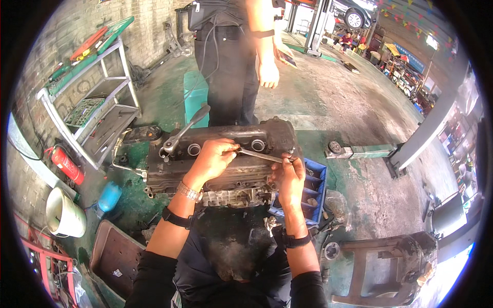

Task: The person uses a ratchet wrench to loosen and remove bolts from the top of a car engine block. They place the removed bolts into a blue parts bin and continue working on the engine throughout the clip.

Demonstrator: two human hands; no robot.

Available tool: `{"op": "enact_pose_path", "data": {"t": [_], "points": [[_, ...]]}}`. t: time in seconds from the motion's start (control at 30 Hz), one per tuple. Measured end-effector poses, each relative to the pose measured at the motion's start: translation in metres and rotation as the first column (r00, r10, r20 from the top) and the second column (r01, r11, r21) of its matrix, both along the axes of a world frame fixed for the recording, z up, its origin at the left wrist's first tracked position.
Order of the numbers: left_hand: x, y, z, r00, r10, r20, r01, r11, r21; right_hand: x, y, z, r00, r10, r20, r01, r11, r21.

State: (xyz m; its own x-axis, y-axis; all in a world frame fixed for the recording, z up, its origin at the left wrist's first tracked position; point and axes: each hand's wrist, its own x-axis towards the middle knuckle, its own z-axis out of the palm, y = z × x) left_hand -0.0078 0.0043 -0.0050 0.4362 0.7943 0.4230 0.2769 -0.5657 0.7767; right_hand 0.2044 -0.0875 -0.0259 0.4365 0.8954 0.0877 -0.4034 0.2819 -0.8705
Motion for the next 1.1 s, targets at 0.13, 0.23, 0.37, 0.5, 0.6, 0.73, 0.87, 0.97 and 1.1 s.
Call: {"op": "enact_pose_path", "data": {"t": [0.13,0.23,0.37,0.5,0.6,0.73,0.87,0.97,1.1], "points": [[-0.001,-0.003,0.003,1.000,-0.031,0.006,0.031,0.999,0.045,-0.002,-0.007,0.000,0.997,-0.030,0.076,0.029,0.999,0.019],[-0.003,-0.005,0.006,0.998,0.002,-0.059,0.007,0.989,0.151,-0.004,-0.009,0.000,0.993,-0.044,0.106,0.038,0.998,0.054],[0.000,-0.007,0.009,1.000,-0.004,0.011,0.002,0.990,0.141,-0.002,-0.007,0.001,0.977,-0.075,0.197,0.059,0.994,0.089],[0.003,-0.008,0.008,0.998,0.011,0.065,-0.025,0.978,0.205,-0.002,-0.006,0.000,0.978,-0.078,0.194,0.065,0.995,0.073],[0.003,-0.009,0.008,0.998,0.020,0.053,-0.030,0.982,0.188,-0.002,-0.006,-0.001,0.979,-0.066,0.191,0.053,0.996,0.070],[0.002,-0.008,0.008,0.999,0.012,0.050,-0.021,0.983,0.185,-0.002,-0.008,0.000,0.982,-0.064,0.179,0.063,0.998,0.012],[0.001,-0.008,0.008,0.997,-0.011,0.076,-0.007,0.971,0.239,-0.002,-0.004,0.004,0.987,-0.072,0.145,0.070,0.997,0.018],[0.000,-0.009,0.007,1.000,-0.028,0.011,0.028,0.998,0.063,-0.001,-0.001,0.003,0.992,-0.066,0.104,0.069,0.997,-0.028],[0.001,-0.007,0.006,1.000,0.012,0.003,-0.012,1.000,-0.014,-0.001,0.002,0.002,0.999,-0.019,0.027,0.019,1.000,-0.007]]}}
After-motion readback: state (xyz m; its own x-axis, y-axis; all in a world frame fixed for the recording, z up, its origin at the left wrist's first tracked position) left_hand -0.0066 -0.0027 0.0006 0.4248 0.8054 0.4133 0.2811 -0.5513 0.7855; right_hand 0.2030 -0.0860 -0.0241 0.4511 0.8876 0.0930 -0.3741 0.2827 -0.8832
